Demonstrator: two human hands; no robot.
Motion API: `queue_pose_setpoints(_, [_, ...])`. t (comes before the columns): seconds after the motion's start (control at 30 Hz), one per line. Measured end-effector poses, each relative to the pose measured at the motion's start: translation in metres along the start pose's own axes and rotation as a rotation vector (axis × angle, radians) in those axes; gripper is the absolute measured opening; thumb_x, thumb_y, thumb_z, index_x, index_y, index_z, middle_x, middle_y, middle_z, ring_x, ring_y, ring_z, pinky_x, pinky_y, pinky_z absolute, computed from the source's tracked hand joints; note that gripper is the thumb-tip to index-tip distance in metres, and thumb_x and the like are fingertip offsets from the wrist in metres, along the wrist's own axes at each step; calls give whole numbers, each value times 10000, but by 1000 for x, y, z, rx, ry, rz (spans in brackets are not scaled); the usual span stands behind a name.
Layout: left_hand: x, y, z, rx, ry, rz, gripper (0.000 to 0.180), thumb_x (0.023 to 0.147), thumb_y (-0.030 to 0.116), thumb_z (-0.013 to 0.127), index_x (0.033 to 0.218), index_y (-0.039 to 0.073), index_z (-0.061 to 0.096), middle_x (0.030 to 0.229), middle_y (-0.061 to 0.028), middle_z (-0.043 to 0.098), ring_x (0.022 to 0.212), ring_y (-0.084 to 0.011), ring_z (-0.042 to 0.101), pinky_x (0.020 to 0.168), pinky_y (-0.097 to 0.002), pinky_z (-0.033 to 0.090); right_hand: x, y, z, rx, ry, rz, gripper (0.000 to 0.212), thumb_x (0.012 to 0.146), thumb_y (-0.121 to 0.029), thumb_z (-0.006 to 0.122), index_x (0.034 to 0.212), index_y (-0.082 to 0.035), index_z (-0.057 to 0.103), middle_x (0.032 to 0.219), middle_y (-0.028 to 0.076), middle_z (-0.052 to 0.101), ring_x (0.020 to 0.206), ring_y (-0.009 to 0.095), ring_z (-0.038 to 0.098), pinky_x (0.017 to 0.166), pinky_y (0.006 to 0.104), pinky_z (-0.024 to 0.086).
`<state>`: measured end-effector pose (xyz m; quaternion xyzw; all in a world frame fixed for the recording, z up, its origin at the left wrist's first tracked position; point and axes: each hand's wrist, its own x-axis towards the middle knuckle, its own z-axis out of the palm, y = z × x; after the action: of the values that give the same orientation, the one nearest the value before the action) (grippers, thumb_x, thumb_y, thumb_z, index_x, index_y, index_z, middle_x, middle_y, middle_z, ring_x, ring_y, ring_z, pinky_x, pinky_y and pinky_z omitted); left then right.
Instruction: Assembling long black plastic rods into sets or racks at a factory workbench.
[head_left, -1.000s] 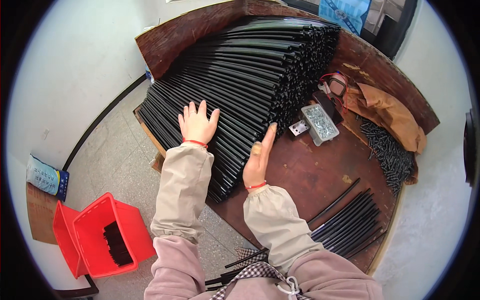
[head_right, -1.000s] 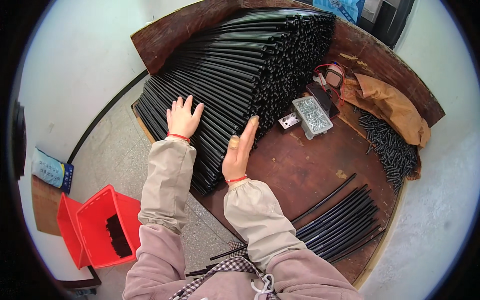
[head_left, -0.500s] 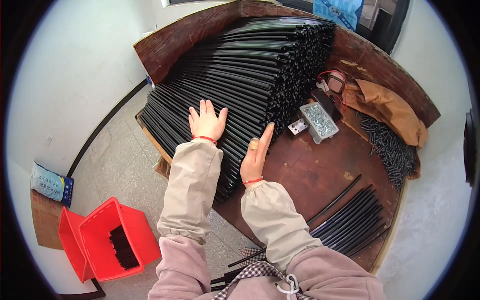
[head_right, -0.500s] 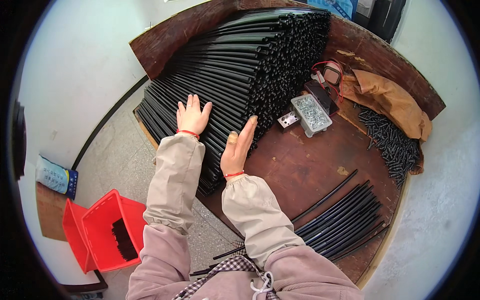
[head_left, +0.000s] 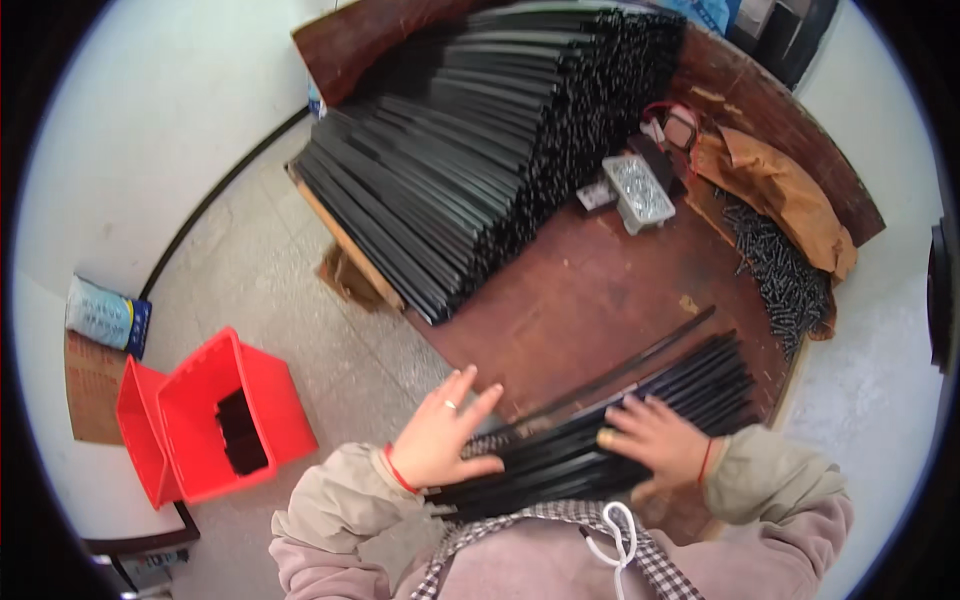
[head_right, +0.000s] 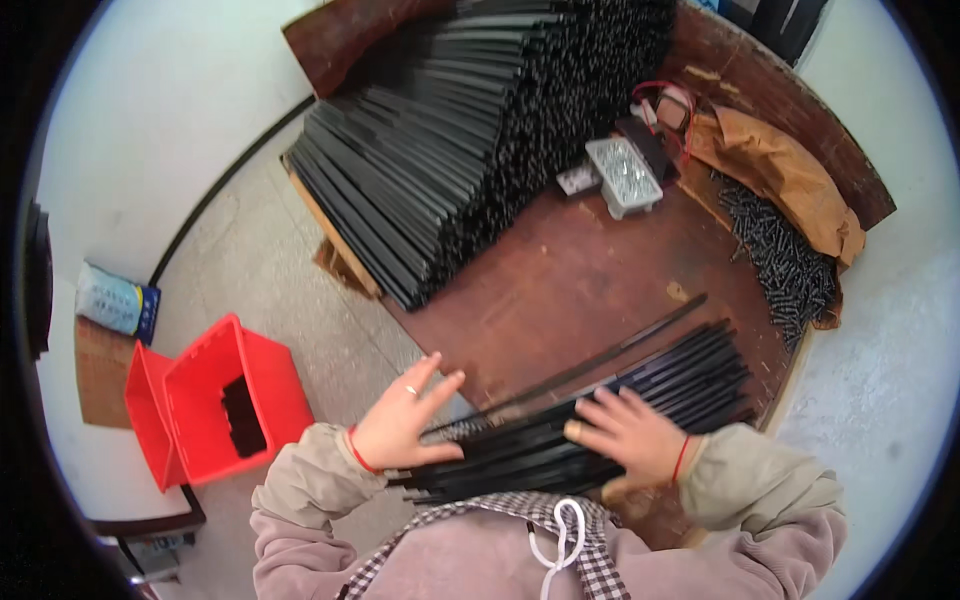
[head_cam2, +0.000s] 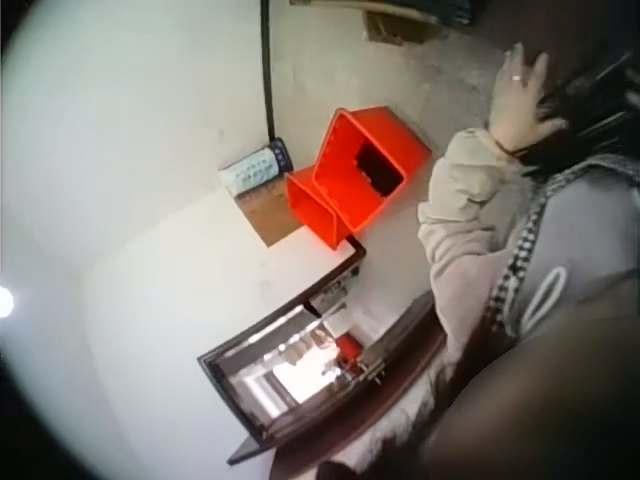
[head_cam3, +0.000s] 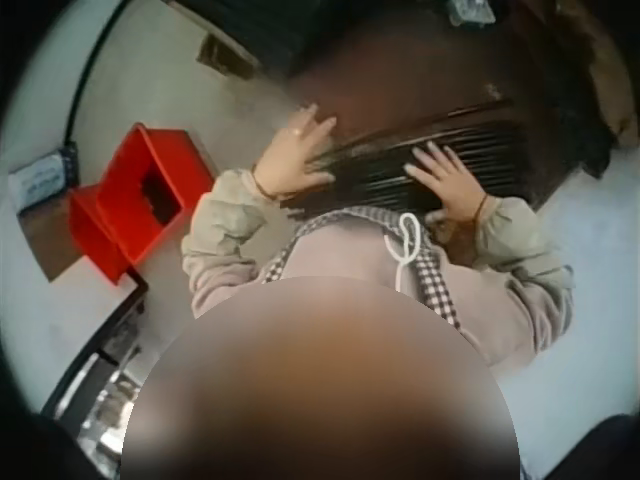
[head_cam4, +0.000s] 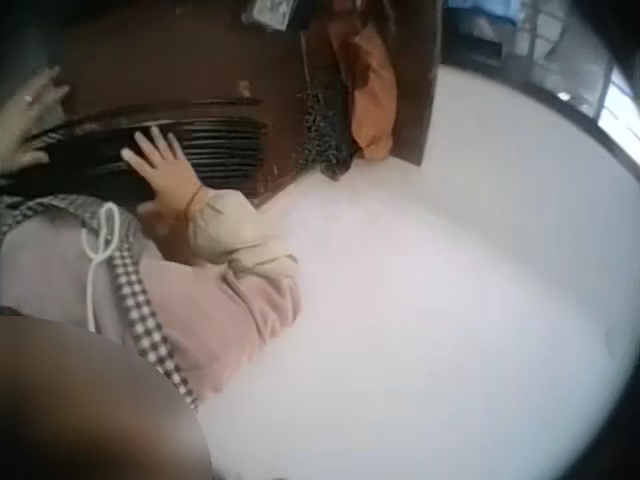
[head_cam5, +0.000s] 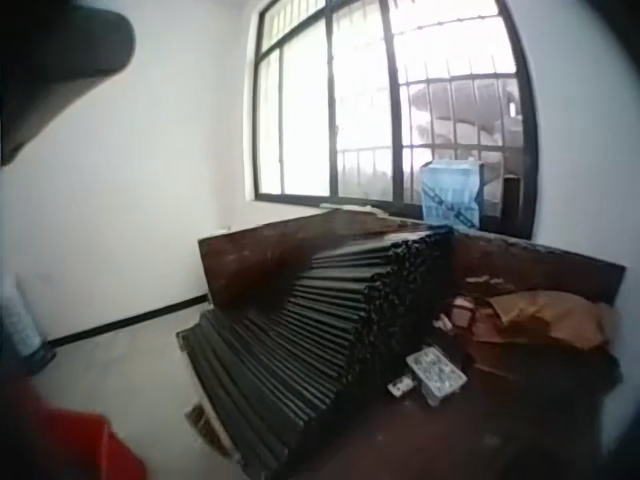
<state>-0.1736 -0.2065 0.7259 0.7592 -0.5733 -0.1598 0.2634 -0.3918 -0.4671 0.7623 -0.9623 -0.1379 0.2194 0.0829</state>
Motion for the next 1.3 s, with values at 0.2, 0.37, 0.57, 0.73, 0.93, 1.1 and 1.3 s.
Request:
queue_pose_setpoints(0.2, [-37, 79, 61, 227, -145, -110, 868, 548, 254, 744, 1334, 216, 376, 1400, -184, 272, 1252, -399, 310, 999, -514, 278, -17, 16, 79, -69, 287, -125, 849, 545, -422, 708, 1299, -213, 380, 1413, 95, 286, 1292, 327, 271, 1036, 509, 215])
queue_pose_setpoints(0.37, [-38, 77, 92, 464, -24, -238, 846, 548, 192, 697, 1329, 278, 384, 1412, -184, 261, 1273, -390, 281, 1000, -552, 245, 4, 32, 60, -180, 251, -120, 883, 511, -487, 672, 1284, -147, 413, 1417, 135, 281, 1284, 341, 286, 1013, 510, 229])
queue_pose_setpoints(0.57, [-32, 61, 98, 471, 147, -334, 809, 553, 78, 626, 1318, 222, 407, 1390, -196, 292, 1252, -405, 304, 1003, -538, 254, 23, 47, 59, -78, 362, -151, 953, 498, -497, 680, 1321, -134, 367, 1416, 140, 278, 1276, 332, 299, 1012, 498, 235])
queue_pose_setpoints(0.73, [-27, 54, 89, 512, 143, -354, 811, 559, 104, 656, 1324, 177, 397, 1375, -208, 303, 1236, -416, 321, 1001, -518, 268, 40, 64, 54, -49, 428, -271, 972, 499, -509, 665, 1335, -129, 350, 1416, 144, 275, 1270, 323, 310, 1022, 469, 250])
queue_pose_setpoints(0.93, [33, 74, 36, 406, 20, -246, 716, 603, 227, 702, 1263, 113, 452, 1315, -195, 384, 1183, -386, 385, 987, -487, 294, 45, 81, 50, 19, 514, -319, 822, 663, -532, 610, 1330, -120, 361, 1396, 150, 304, 1252, 326, 334, 1014, 458, 274])
queue_pose_setpoints(1.1, [165, 56, 37, 163, 226, 140, 508, 721, 242, 634, 1181, 68, 506, 1200, -133, 505, 1059, -284, 502, 901, -349, 397, 22, 120, 28, 163, 968, -222, 489, 786, -420, 541, 1154, -98, 551, 1139, 143, 556, 953, 315, 561, 797, 380, 459])
queue_pose_setpoints(1.3, [259, 3, 114, 442, 420, -24, 375, 780, 158, 557, 1155, 163, 550, 991, -112, 530, 821, -303, 518, 723, -372, 454, -49, 291, 42, 95, 808, 1250, 356, 793, -289, 532, 1094, -102, 560, 962, 146, 609, 823, 340, 586, 707, 381, 472])
